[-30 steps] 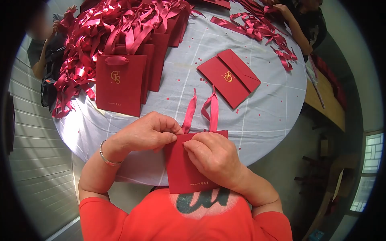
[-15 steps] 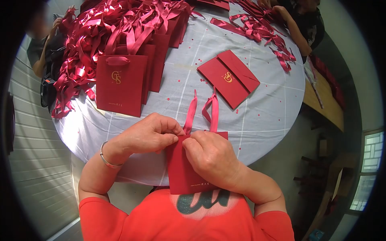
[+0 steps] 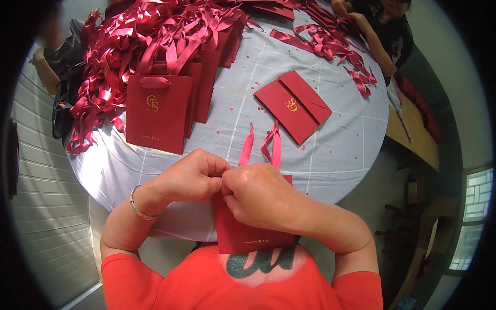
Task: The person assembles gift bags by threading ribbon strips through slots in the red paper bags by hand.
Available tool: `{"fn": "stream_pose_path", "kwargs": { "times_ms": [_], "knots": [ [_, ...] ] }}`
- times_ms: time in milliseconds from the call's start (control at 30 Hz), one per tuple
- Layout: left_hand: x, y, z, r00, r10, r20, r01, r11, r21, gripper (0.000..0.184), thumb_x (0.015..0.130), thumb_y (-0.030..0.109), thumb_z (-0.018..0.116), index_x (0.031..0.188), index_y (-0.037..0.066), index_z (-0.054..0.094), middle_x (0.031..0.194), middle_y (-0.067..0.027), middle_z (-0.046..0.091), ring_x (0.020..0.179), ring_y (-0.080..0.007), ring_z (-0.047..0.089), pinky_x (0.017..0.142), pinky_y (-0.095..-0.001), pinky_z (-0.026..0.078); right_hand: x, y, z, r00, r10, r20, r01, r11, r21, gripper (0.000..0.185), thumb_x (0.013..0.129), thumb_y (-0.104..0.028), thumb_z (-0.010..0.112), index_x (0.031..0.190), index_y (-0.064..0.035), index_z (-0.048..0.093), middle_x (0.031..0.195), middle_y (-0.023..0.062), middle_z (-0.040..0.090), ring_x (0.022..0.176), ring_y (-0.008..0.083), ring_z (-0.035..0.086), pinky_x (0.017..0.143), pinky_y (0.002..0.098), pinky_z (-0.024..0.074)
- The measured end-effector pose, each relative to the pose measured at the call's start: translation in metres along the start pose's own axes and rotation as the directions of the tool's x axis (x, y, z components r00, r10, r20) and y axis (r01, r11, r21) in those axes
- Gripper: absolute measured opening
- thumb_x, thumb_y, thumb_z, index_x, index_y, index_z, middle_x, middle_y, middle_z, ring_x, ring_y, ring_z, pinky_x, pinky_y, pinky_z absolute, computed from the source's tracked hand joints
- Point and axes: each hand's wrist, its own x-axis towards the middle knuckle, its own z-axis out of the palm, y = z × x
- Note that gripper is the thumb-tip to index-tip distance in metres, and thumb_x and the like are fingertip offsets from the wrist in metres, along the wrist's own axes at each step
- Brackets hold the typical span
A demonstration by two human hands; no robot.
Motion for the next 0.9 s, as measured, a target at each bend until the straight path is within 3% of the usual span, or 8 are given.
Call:
{"fn": "stream_pose_path", "kwargs": {
  "times_ms": [133,233,333,433,533,567,767,900],
  "knots": [
    [0.003,-0.006,0.0,0.996,0.068,-0.055,-0.068,0.998,0.006,0.017,0.082,0.001,0.055,0.09,-0.003,0.07,0.068,-0.0074,0.065,0.058,-0.0115,0.059,0.055,-0.0301,0.049,-0.002,0.009,0.005,0.999,-0.001,-0.043,0.002,1.0,0.025,0.007,0.074,-0.004,0.07,0.08,-0.0004,0.068,0.071,0.0152,0.066,0.065,0.0319,0.066,0.059,0.0378,0.0518],
    [0.001,-0.004,0.001,0.995,0.081,-0.063,-0.082,0.997,-0.008,0.017,0.081,0.002,0.056,0.089,-0.003,0.07,0.067,-0.0078,0.065,0.058,-0.0118,0.059,0.055,-0.0301,0.049,-0.002,0.007,-0.005,0.996,0.092,0.002,-0.09,0.973,0.213,0.008,0.075,-0.007,0.065,0.079,-0.0004,0.069,0.073,0.0213,0.066,0.071,0.0393,0.066,0.064,0.0459,0.0521],
    [-0.003,0.004,-0.001,0.999,0.04,-0.033,-0.039,0.999,0.017,0.016,0.081,0.002,0.056,0.088,-0.001,0.071,0.067,-0.0081,0.065,0.058,-0.0121,0.059,0.054,-0.0301,0.049,0.0,0.008,-0.007,0.98,0.176,0.093,-0.194,0.947,0.257,0.01,0.076,-0.01,0.069,0.082,-0.001,0.071,0.073,0.0201,0.067,0.069,0.035,0.068,0.062,0.0407,0.053],
    [-0.006,0.007,-0.002,0.999,0.046,-0.019,-0.044,0.995,0.085,0.018,0.085,0.006,0.058,0.097,0.002,0.071,0.073,-0.0037,0.066,0.065,-0.0088,0.058,0.058,-0.0294,0.049,0.006,0.026,-0.006,0.947,0.271,0.176,-0.317,0.879,0.357,0.01,0.077,-0.006,0.076,0.081,0.0006,0.069,0.069,0.0088,0.068,0.065,0.0118,0.066,0.058,0.0291,0.051],
    [-0.004,0.001,-0.001,1.0,0.03,0.001,-0.03,0.998,0.058,0.016,0.085,0.005,0.057,0.095,0.001,0.069,0.073,-0.0047,0.066,0.064,-0.0093,0.058,0.057,-0.0291,0.049,-0.004,0.011,-0.002,0.999,0.031,-0.035,-0.029,0.998,0.056,0.01,0.073,-0.008,0.075,0.081,-0.0024,0.071,0.073,0.0146,0.069,0.066,0.0267,0.07,0.06,0.0352,0.0533],
    [-0.005,0.004,0.0,0.999,0.034,0.011,-0.035,0.997,0.063,0.014,0.085,0.004,0.057,0.093,0.0,0.067,0.073,-0.0046,0.065,0.064,-0.0097,0.058,0.057,-0.0291,0.048,-0.005,0.008,-0.002,0.998,0.063,-0.019,-0.062,0.997,0.047,0.009,0.072,-0.007,0.072,0.08,-0.0036,0.071,0.075,0.0162,0.069,0.071,0.0341,0.069,0.062,0.0387,0.0542],
    [0.0,0.0,0.005,0.999,0.032,-0.022,-0.029,0.992,0.121,0.013,0.086,0.004,0.057,0.093,-0.001,0.067,0.073,-0.0054,0.066,0.059,-0.0122,0.059,0.054,-0.0307,0.047,-0.004,0.012,0.011,0.997,-0.083,-0.003,0.079,0.959,-0.272,0.008,0.073,-0.009,0.063,0.079,-0.0052,0.067,0.07,0.0159,0.064,0.062,0.0369,0.064,0.058,0.0473,0.0514],
    [0.001,-0.004,0.006,0.999,0.034,-0.021,-0.032,0.995,0.099,0.012,0.086,0.004,0.058,0.092,-0.001,0.067,0.074,-0.0054,0.066,0.058,-0.0119,0.059,0.053,-0.0295,0.047,-0.005,-0.001,0.004,0.997,-0.053,0.057,0.072,0.904,-0.421,0.01,0.074,-0.01,0.067,0.082,-0.0041,0.068,0.073,0.0154,0.067,0.063,0.0333,0.067,0.057,0.0431,0.0528]
  ]
}}
